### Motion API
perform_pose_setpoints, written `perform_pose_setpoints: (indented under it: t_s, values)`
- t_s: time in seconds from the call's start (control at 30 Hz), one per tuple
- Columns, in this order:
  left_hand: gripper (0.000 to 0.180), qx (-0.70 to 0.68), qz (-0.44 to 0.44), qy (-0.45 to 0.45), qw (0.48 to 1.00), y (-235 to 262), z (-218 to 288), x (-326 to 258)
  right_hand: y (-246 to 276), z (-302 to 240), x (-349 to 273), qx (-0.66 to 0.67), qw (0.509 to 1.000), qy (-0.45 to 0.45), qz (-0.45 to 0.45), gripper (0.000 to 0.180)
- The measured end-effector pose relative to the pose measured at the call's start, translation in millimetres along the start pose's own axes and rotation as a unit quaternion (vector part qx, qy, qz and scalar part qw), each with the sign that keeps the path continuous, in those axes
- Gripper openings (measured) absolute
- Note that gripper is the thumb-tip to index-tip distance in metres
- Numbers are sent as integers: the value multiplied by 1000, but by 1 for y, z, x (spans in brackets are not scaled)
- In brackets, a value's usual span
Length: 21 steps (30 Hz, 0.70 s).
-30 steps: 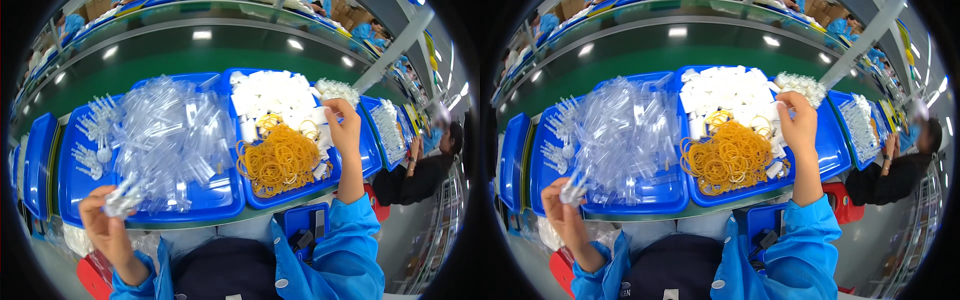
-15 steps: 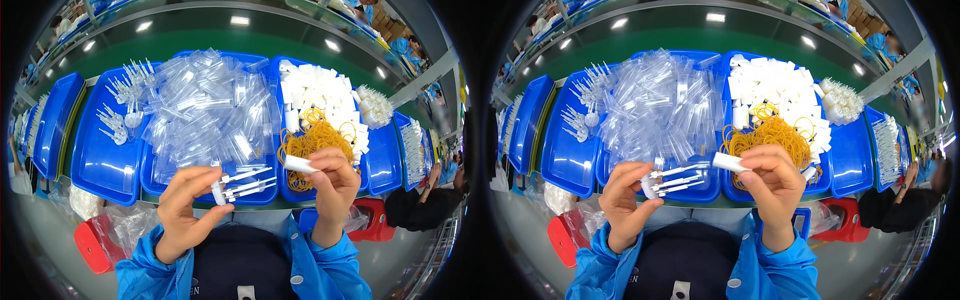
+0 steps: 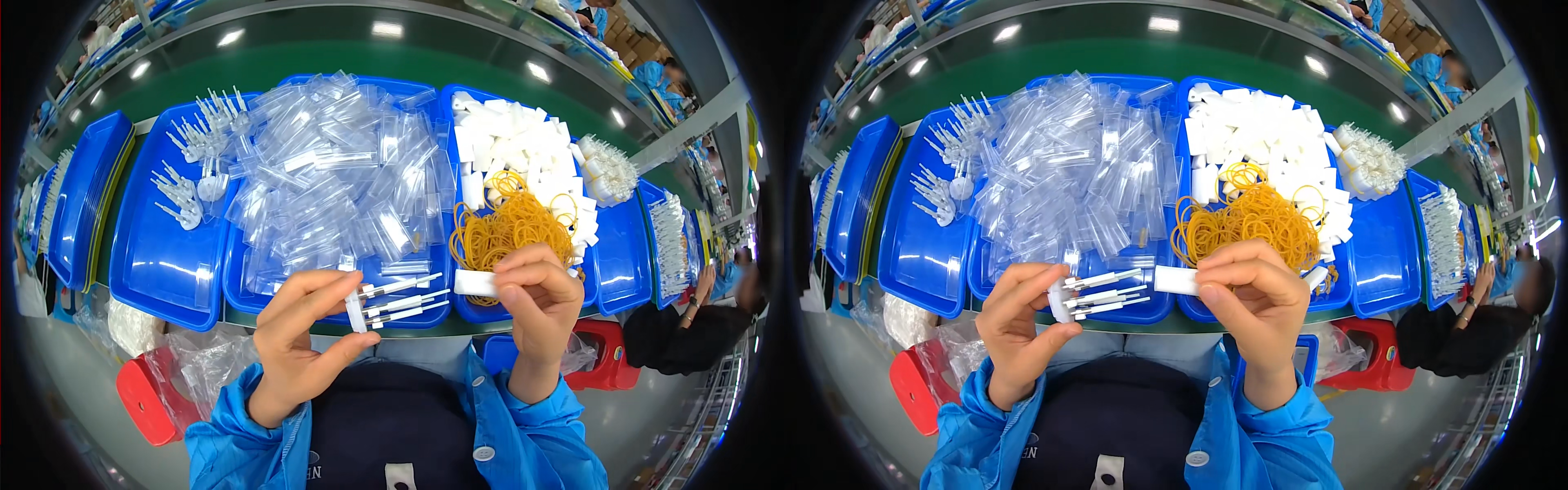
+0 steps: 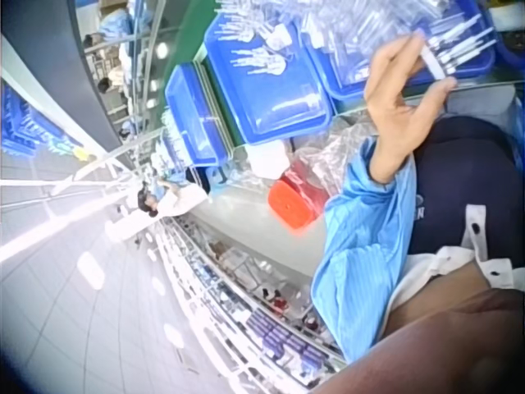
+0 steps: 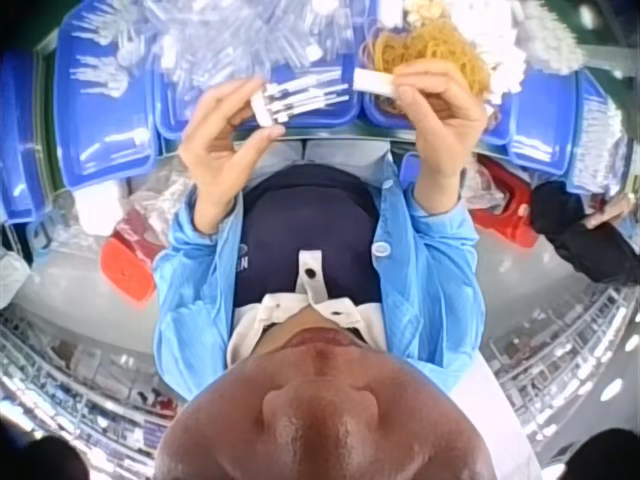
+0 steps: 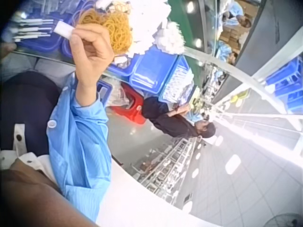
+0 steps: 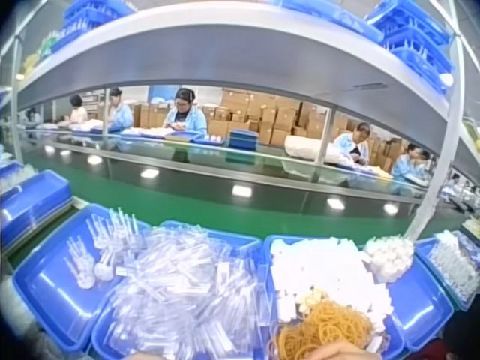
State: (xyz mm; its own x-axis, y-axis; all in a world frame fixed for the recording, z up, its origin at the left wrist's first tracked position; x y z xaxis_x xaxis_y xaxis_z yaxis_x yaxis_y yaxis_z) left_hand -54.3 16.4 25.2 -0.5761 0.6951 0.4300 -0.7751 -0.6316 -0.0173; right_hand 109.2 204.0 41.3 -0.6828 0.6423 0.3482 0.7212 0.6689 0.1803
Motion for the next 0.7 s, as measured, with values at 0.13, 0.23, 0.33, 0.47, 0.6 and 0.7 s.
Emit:
perform_pose_setpoints:
  t_s: [0.13,0.23,0.33,0.47,0.6,0.7]
  values:
    - [54,-15,1,6,1000,-1,-3,-1,-2,-3,0,-20,1000,6,2,19]
    - [54,-39,-7,23,999,-5,-5,-2,-8,-9,0,-11,1000,-1,-24,21]
    - [54,-52,-27,41,997,-9,-4,-1,-14,-18,3,-96,991,62,-62,22]
    - [54,-83,-55,68,993,-17,-6,-1,-26,-30,-3,-179,971,140,-69,23]
    - [54,-94,-77,67,990,-22,-5,-1,-33,-34,-5,-178,969,157,-69,25]
    - [55,-78,-78,51,993,-23,-3,-1,-38,-30,-6,-151,977,136,-67,23]
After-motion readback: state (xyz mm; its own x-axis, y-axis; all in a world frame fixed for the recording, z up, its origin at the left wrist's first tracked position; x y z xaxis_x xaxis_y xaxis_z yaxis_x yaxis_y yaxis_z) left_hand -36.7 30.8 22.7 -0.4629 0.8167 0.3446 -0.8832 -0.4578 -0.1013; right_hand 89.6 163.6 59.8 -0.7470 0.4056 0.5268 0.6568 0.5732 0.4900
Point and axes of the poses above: each hand's wrist, its own x-axis towards the middle knuckle, its own y-axis out of the back of the hand, z = x × y, the point moved 5 cm from there along x, towards the middle knuckle, and after that the axes turned 13 degrees about -x, right-handed, at the moved point
